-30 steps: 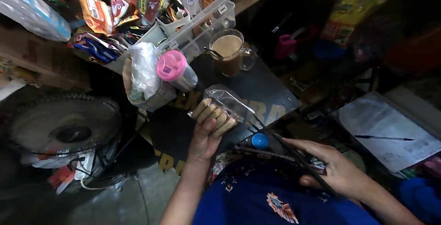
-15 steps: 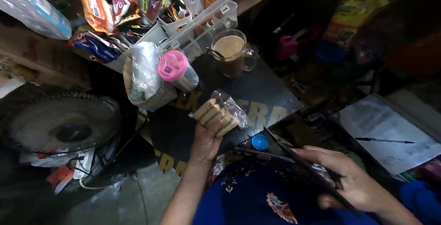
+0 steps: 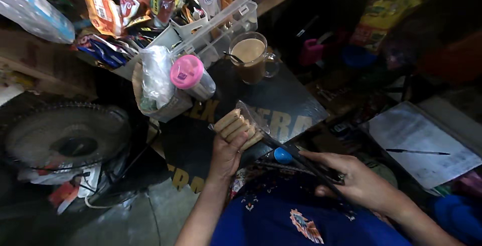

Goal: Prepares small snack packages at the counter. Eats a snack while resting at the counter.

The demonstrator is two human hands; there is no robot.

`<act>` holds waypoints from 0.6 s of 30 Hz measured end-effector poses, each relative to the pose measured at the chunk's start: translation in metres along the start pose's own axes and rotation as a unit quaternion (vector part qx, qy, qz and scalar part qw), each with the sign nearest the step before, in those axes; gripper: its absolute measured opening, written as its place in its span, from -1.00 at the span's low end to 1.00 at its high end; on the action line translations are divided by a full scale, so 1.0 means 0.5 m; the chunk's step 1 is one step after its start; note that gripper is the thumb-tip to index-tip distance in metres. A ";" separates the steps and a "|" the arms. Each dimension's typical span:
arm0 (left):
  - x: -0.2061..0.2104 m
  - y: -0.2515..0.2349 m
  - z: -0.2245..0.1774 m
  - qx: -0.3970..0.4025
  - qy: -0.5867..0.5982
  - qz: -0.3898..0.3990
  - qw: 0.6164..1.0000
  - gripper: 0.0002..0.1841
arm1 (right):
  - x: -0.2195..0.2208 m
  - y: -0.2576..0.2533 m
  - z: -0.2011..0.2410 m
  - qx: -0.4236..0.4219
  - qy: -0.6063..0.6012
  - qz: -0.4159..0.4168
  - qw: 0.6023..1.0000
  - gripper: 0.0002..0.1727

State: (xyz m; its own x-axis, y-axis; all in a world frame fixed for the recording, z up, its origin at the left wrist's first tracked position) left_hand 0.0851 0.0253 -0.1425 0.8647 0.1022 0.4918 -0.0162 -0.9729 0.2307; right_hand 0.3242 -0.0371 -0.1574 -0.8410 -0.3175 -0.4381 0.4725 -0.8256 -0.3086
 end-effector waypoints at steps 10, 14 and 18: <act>0.003 0.002 -0.001 0.010 -0.008 0.007 1.000 -0.53 | 0.004 0.002 -0.012 0.012 -0.042 0.002 0.999 -0.13; 0.006 0.000 -0.001 0.003 -0.024 0.014 1.000 -0.45 | 0.010 -0.005 -0.016 0.052 -0.006 0.007 0.999 -0.09; 0.008 0.002 0.000 0.006 -0.039 0.010 0.999 -0.51 | 0.023 -0.023 -0.014 0.059 0.025 -0.003 0.998 -0.10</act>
Point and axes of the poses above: each hand's wrist, its own y-axis away from the middle knuckle, its own x-axis out of the palm, z = x × y, the point moved 8 cm from there along -y, towards the middle knuckle, and after that the axes turned 9 degrees about -x, right-handed, at the moved point
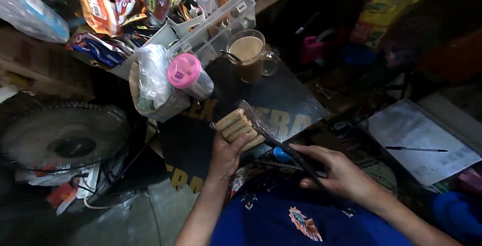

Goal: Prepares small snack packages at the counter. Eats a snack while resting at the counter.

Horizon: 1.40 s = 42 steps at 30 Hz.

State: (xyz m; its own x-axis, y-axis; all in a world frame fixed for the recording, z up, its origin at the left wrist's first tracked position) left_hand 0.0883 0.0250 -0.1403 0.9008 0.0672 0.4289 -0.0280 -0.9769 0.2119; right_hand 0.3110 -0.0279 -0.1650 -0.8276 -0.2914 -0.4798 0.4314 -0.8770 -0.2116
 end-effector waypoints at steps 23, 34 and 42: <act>0.003 0.001 0.004 -0.016 -0.054 0.000 0.998 -0.50 | 0.041 -0.062 0.012 -0.107 -0.142 -0.044 0.983 -0.18; 0.002 0.002 0.003 0.004 -0.053 0.011 0.999 -0.44 | 0.033 -0.061 0.022 -0.123 -0.084 -0.082 0.985 -0.28; 0.006 0.003 0.006 -0.023 -0.039 0.040 0.998 -0.44 | 0.081 -0.043 0.015 0.003 -0.561 0.102 0.822 -0.27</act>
Point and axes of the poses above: each hand's wrist, its own y-axis away from the middle knuckle, its own x-axis out of the palm, z = x × y, the point moved 8 cm from there along -y, towards the middle knuckle, and after that the axes turned 9 degrees about -x, right-handed, at the moved point
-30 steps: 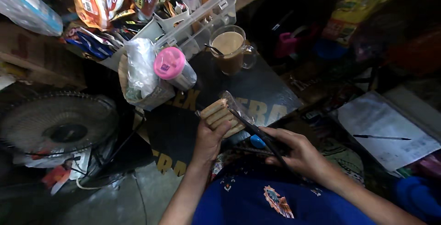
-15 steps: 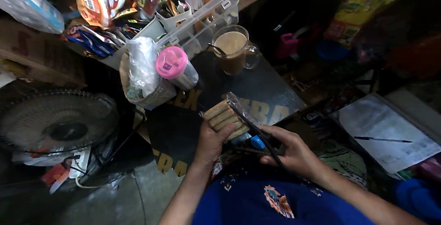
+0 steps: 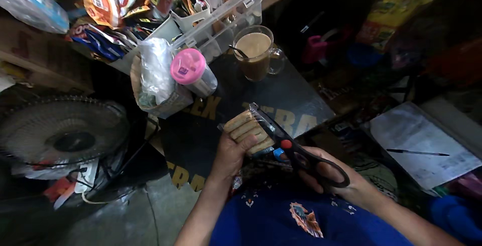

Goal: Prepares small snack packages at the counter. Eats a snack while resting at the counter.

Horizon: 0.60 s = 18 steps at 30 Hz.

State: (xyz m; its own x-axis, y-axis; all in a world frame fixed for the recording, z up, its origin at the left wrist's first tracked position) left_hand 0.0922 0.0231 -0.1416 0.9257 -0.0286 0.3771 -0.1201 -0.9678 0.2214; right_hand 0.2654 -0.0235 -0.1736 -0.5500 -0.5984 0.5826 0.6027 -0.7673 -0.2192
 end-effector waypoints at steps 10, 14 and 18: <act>0.004 -0.004 0.000 -0.014 -0.003 0.035 0.999 -0.41 | -0.006 0.007 -0.007 -0.005 0.002 0.043 0.999 -0.22; 0.000 -0.004 0.001 -0.034 0.014 0.004 0.999 -0.41 | -0.023 0.020 -0.004 0.013 0.127 0.037 0.991 -0.08; 0.000 -0.004 0.002 -0.025 0.004 0.010 1.000 -0.34 | -0.027 0.030 -0.009 0.002 0.146 0.025 0.989 -0.08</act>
Point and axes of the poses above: each hand's wrist, its own y-axis away from the middle knuckle, its own x-axis out of the palm, z = x × y, the point moved 8 cm from there along -y, towards the middle knuckle, and after that the axes turned 9 degrees about -x, right-handed, at the moved point
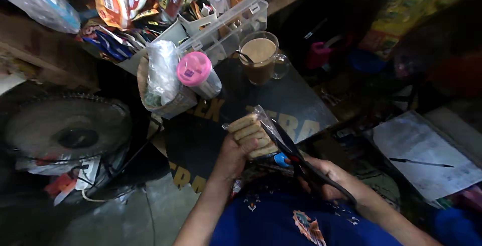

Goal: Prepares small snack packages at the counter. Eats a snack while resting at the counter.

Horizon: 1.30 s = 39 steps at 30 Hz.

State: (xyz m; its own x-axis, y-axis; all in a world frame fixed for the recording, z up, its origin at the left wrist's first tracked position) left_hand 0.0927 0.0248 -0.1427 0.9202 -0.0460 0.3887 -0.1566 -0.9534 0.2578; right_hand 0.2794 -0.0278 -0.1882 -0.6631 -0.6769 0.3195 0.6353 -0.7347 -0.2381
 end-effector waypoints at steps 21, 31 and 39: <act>-0.023 0.050 -0.123 0.278 -0.377 -0.104 0.877 -0.15 | 0.023 -0.044 0.012 -0.082 -0.057 0.076 0.992 -0.20; 0.054 0.019 -0.137 0.304 -0.505 0.056 0.806 -0.49 | 0.036 -0.027 0.022 -0.075 -0.038 0.064 0.994 -0.20; 0.069 0.020 -0.117 0.272 -0.568 0.048 0.775 -0.48 | 0.036 -0.018 -0.007 -0.088 -0.033 0.029 0.995 -0.21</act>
State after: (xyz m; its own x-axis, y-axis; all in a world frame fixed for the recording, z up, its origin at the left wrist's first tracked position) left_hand 0.1018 0.0311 -0.0749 0.6842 -0.0630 -0.7266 -0.3541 -0.8996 -0.2555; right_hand 0.2604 -0.0332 -0.1835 -0.5963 -0.7179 0.3593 0.5883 -0.6953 -0.4129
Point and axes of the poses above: each hand's wrist, its own y-axis away from the middle knuckle, its own x-axis out of the palm, z = x × y, the point moved 8 cm from there along -y, towards the middle knuckle, and after that the axes turned 9 degrees about -x, right-handed, at the moved point
